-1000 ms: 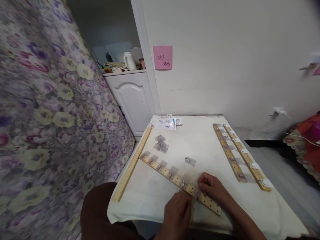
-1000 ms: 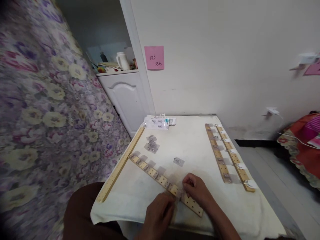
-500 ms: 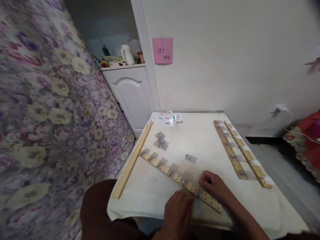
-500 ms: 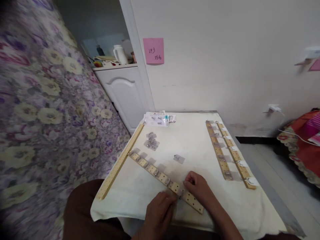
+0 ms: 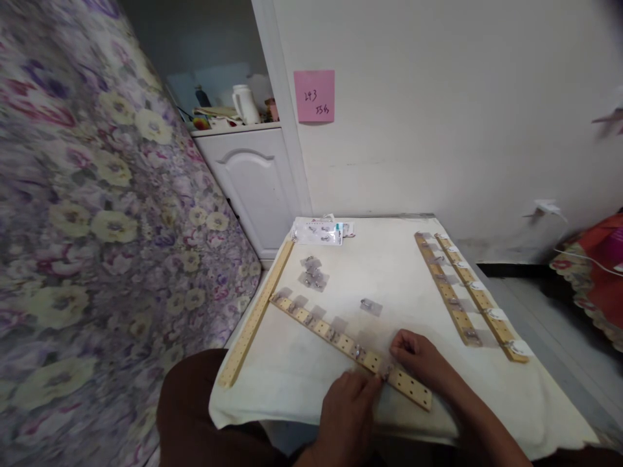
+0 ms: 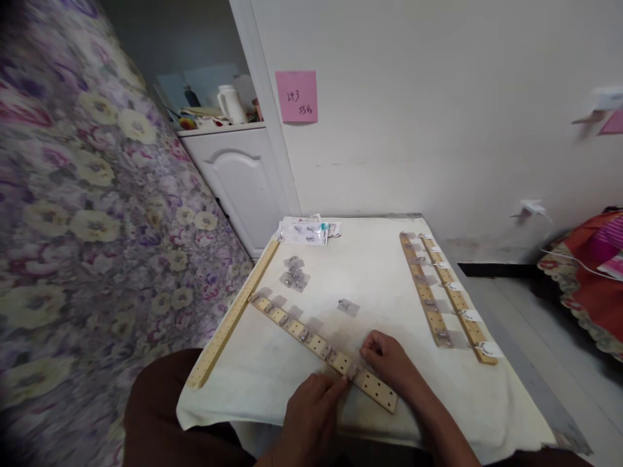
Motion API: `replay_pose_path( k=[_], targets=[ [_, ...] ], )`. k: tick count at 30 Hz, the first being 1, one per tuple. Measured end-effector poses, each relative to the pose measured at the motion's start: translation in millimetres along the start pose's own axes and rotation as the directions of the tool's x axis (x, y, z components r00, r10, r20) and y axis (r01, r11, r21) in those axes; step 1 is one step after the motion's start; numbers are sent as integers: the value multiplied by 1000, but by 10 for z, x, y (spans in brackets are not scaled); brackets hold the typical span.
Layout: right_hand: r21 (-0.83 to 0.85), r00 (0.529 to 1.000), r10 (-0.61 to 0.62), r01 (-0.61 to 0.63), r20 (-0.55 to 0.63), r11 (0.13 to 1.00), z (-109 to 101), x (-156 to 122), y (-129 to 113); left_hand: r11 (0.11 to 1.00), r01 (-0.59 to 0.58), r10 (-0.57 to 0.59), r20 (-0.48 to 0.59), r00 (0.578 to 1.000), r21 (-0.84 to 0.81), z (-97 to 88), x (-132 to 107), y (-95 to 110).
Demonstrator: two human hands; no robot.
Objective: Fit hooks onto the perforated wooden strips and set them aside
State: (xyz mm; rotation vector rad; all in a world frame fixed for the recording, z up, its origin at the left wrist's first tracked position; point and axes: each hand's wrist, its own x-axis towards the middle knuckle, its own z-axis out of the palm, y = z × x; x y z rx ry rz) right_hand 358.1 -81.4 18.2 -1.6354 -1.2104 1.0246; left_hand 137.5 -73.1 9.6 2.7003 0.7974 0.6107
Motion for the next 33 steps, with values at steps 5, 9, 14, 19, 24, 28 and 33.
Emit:
replay_pose_path(
  k=[5,9,14,19,24,28,33],
  targets=[
    [-26,1000,-9,9,11,1000,-12,4,5,998,16,-18,30,999,56,42,1,-10],
    [-40,1000,-12,12,5,999,-8,15,34,996,21,-25,46,999,82,61,-6,-4],
    [-53,1000,-11,12,11,999,3,22,66,997,31,-36,75,997,74,47,-2,16],
    [-64,1000,-12,13,22,998,7,30,78,997,30,-35,71,997,75,43,5,21],
    [-85,1000,-20,22,20,996,5,34,83,995,36,-44,78,996,98,33,3,31],
    [-79,999,-19,22,32,997,2,37,96,993,36,-45,80,996,110,39,1,22],
    [-80,999,-16,18,30,997,-1,46,102,991,50,-60,77,995,120,64,5,19]
  ],
)
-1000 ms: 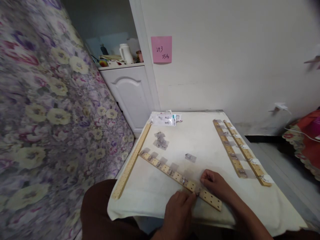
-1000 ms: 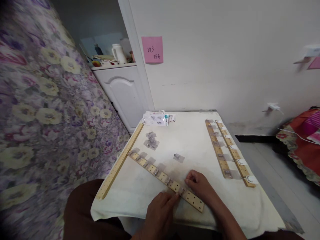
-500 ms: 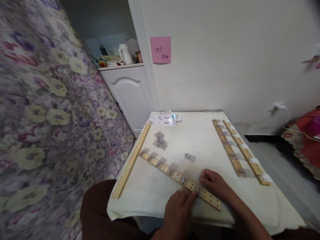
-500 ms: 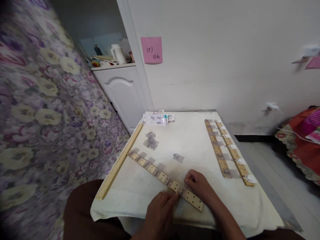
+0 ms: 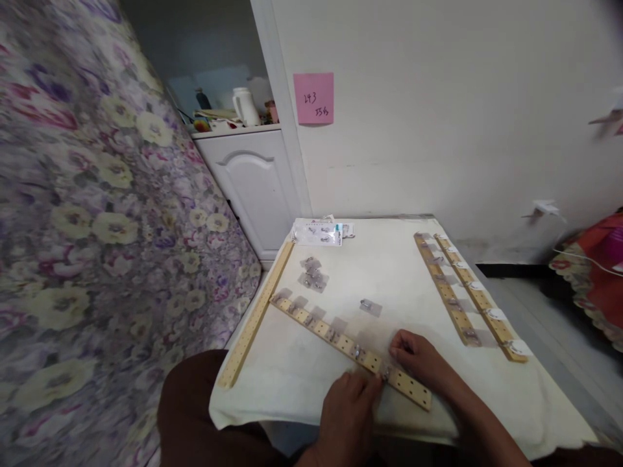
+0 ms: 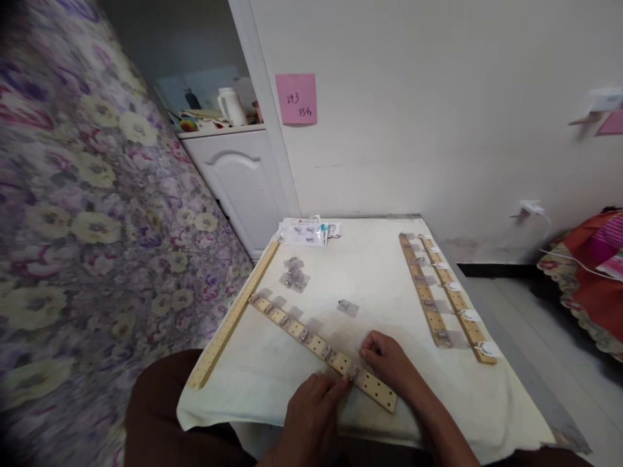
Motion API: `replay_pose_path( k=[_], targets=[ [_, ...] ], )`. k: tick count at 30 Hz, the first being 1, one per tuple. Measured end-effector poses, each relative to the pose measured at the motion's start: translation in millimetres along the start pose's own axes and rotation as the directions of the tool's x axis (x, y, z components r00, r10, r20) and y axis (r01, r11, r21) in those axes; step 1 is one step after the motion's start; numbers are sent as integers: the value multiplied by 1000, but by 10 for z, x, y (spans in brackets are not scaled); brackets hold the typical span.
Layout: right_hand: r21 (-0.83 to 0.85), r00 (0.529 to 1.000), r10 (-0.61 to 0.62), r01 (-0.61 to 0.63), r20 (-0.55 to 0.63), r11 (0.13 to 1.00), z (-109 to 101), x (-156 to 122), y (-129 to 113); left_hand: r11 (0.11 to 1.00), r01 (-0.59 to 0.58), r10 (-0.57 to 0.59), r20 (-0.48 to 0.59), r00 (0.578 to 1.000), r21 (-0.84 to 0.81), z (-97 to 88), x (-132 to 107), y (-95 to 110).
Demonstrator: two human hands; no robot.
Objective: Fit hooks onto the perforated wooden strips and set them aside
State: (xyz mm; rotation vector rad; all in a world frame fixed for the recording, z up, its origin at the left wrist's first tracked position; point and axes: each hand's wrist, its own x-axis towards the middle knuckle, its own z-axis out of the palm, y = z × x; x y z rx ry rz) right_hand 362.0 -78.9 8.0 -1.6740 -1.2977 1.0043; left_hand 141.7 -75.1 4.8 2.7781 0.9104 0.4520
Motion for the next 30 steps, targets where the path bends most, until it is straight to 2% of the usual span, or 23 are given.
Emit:
replay_pose_path(
  k=[11,21,30],
  targets=[
    [-3,1000,15,-15,-2,1000,-4,-19,-59,1000,-10,10,-15,1000,-19,-38,11,32],
    [-65,1000,15,-16,-20,998,1,-27,-66,999,-23,23,-16,1000,26,-2,8,20],
    [-15,998,44,-44,37,999,-6,-67,-59,1000,-5,4,22,1000,21,-72,21,47]
  ],
)
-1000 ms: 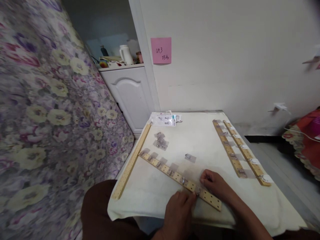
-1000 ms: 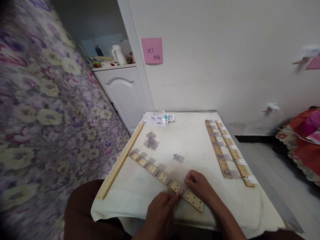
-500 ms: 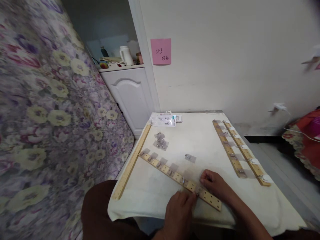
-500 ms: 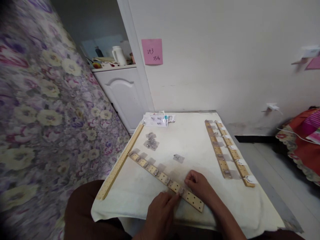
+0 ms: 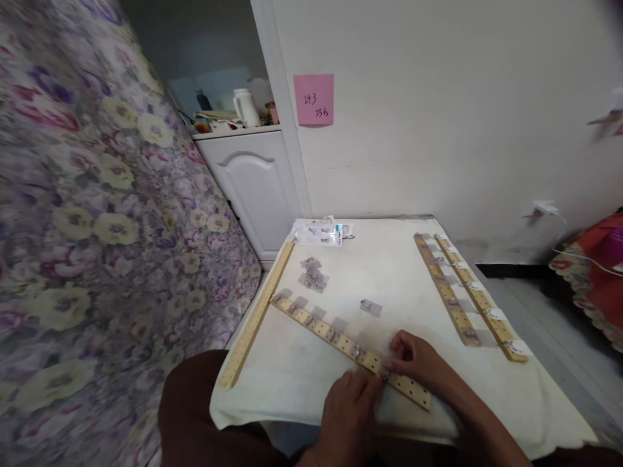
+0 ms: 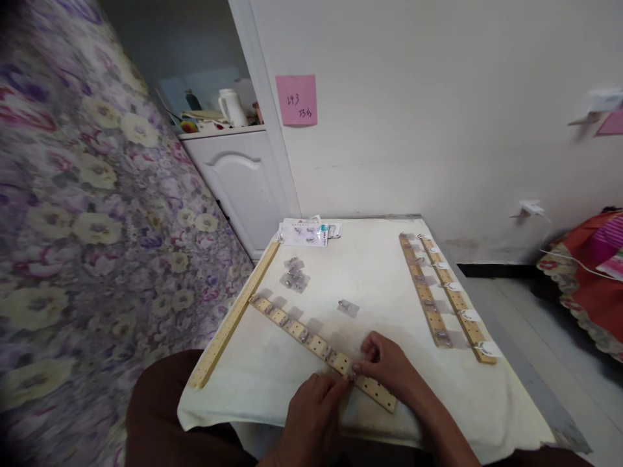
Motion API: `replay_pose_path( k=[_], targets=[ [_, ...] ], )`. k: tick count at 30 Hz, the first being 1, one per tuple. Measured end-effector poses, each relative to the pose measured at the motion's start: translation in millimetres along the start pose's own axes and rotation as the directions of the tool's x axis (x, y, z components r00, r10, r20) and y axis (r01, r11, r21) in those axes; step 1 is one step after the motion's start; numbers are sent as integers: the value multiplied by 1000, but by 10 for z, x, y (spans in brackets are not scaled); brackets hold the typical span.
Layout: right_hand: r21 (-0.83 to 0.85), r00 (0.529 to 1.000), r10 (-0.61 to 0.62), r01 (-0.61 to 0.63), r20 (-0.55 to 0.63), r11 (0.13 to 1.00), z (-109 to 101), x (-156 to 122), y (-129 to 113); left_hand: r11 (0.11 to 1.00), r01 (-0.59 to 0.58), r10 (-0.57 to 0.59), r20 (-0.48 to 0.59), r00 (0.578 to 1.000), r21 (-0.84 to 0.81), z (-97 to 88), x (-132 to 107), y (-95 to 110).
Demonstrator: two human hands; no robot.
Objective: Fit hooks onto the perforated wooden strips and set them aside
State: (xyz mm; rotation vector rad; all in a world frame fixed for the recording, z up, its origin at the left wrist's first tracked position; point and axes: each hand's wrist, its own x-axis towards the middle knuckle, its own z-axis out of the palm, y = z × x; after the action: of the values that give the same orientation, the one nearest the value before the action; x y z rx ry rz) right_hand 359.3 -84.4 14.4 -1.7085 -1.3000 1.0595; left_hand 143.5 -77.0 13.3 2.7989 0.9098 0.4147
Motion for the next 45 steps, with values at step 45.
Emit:
replay_pose_path(
  k=[45],
  targets=[
    [-361,954,-90,-20,-285,932,-78,796,-163,985,-74,77,-17,997,157,251,17,-182]
  ],
)
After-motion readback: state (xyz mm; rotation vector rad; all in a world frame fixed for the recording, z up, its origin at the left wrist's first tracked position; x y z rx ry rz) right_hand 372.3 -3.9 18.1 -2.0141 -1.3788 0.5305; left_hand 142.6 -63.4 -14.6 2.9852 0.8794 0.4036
